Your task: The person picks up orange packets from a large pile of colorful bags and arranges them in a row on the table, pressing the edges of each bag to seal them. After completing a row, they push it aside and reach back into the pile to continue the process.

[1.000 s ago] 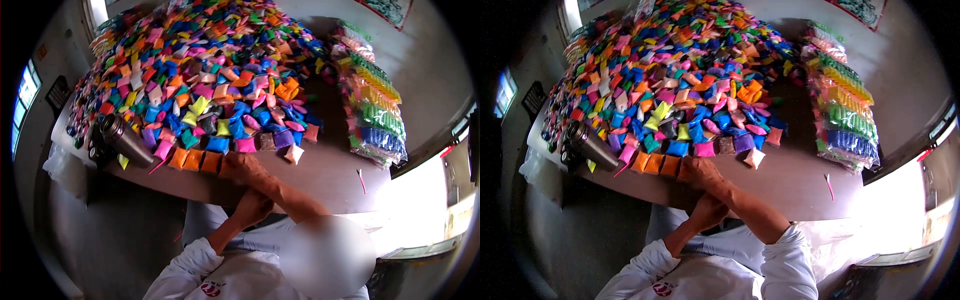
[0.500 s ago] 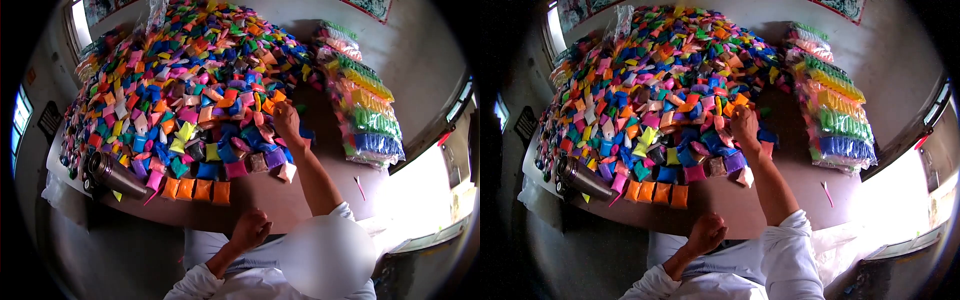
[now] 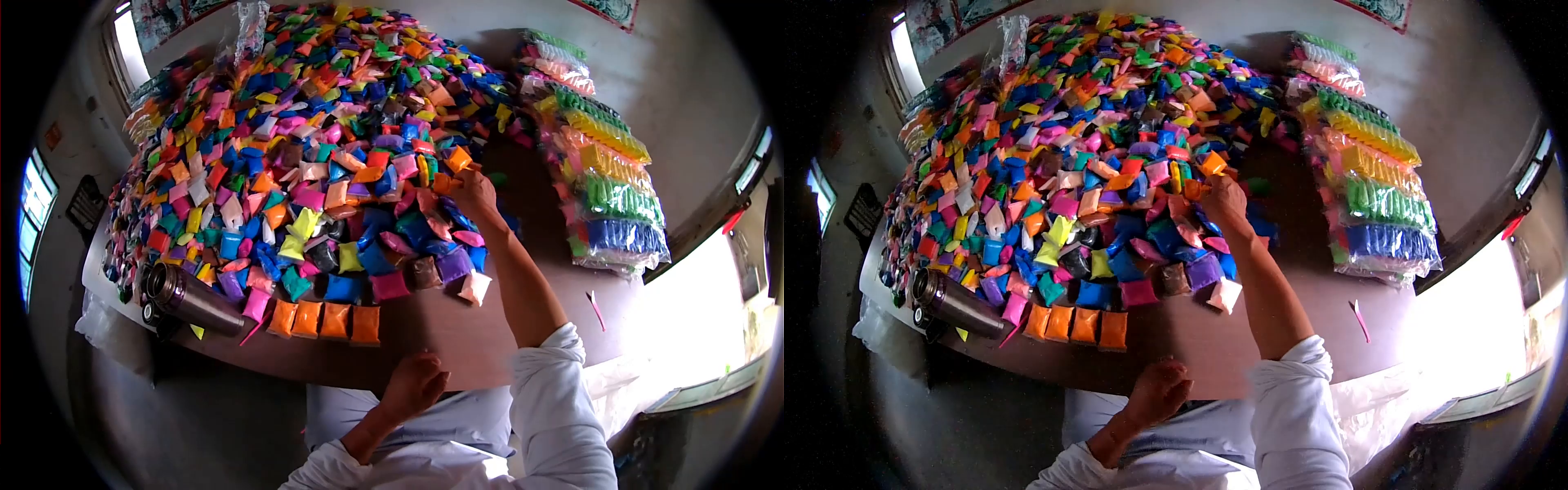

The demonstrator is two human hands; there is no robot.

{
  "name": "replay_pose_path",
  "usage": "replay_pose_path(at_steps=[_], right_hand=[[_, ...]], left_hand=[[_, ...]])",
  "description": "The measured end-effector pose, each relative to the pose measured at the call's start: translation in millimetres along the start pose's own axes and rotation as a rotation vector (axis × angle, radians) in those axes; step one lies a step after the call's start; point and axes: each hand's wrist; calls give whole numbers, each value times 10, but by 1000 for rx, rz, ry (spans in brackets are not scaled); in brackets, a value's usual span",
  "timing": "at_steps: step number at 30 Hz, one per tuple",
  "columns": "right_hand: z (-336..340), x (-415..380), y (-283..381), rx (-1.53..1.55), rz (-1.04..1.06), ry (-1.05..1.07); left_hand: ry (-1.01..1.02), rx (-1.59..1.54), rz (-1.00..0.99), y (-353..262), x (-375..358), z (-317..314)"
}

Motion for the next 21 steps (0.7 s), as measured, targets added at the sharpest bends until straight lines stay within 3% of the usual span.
replay_pose_path(at_steps=[1,2,3,4,5,7,9,10,14,21], right_hand=[[41,-51,-37,-8,-4,-3],[84,-124,-76,197,25,-73],[121,-215,-125,401,55,-145],[211,-367,-116,391,48,-147],[296,-582,-122,652,44,-45],[490,-1097,-47,1175,24,169],[529,-1601,14,1312,-25,269],[522,-1816,-50,1366,-68,417],[451,-2531,-54,1360,-171,587],[550,-2887,152,1339,-121,668]], left_hand=[[89,17,49,53,-13,-2],[181,34,97,85,-31,-3],[188,24,93,86,-36,-6],[91,49,11,84,-21,-11],[-7,73,-66,71,-14,-22],[-45,-3,-29,17,7,-21],[40,-96,82,-10,11,27],[47,-100,90,-16,6,36],[40,-147,113,-45,18,34],[18,-104,151,44,-64,-13]])
Point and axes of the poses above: each hand's wrist, its own x-axis towards the middle knuckle, its own z-axis out of the back of the hand, y = z × x, and after that the axes turned 4 degrees about z, right-handed
